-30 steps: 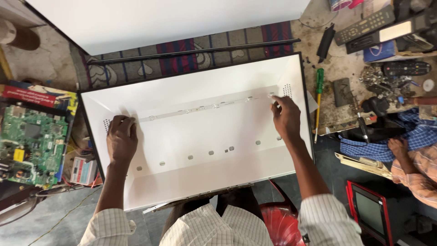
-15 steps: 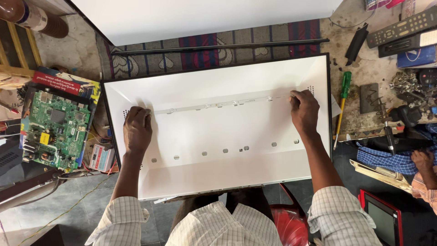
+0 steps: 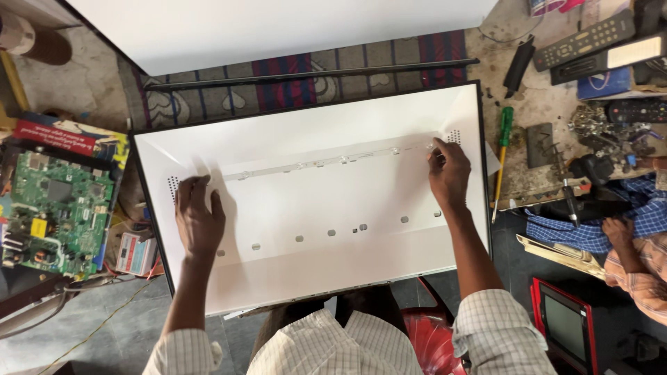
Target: The person disassembles the back casing of a television by hand, removes internal components, and places a new component strip onto the interior panel.
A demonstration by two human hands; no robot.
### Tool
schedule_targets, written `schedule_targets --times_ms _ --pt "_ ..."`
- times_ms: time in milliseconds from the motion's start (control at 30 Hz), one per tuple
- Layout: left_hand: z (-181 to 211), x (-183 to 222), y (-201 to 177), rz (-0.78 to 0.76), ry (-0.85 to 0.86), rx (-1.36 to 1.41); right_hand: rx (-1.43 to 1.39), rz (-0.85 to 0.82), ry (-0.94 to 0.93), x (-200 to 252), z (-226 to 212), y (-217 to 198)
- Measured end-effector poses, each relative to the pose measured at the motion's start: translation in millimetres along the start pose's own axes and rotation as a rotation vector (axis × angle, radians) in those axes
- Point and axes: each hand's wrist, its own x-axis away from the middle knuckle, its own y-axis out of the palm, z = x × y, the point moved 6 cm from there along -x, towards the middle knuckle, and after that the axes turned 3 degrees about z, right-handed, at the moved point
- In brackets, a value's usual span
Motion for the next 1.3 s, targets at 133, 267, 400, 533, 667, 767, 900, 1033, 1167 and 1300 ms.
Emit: schedule_targets --times_ms 133,267,400,533,667,767,900,1033,1167,1300 --pt "20 26 5 0.062 -0.023 -0.023 0.002 0.018 -0.027 8 7 5" --pt "23 45 15 0.034 -0.037 -0.102 -0.012 0.031 -0.008 12 10 6" --pt "12 51 27 0.026 -0.052 -0.106 0.065 0.027 -0.084 13 1 7" --pt "10 50 29 -0.007 -0.063 -0.161 0.074 0.054 -0.088 14 2 5" --pt "16 46 25 -0.003 -0.070 -0.124 0.067 0.026 -0.021 13 8 8" --pt "18 44 24 0.000 -0.069 -0.136 0.113 0.028 -0.033 14 8 8" --pt "18 43 22 0.019 -0.057 -0.131 0.099 0.028 -0.018 14 11 10" --pt "16 44 22 0.012 -0.071 -0.124 0.083 0.045 -0.032 15 13 11" --pt "14 42 23 0.023 -0.073 -0.145 0.064 0.060 -0.031 14 11 10" --pt "9 41 29 -0.004 -0.108 -0.178 0.090 0.048 -0.021 12 9 9"
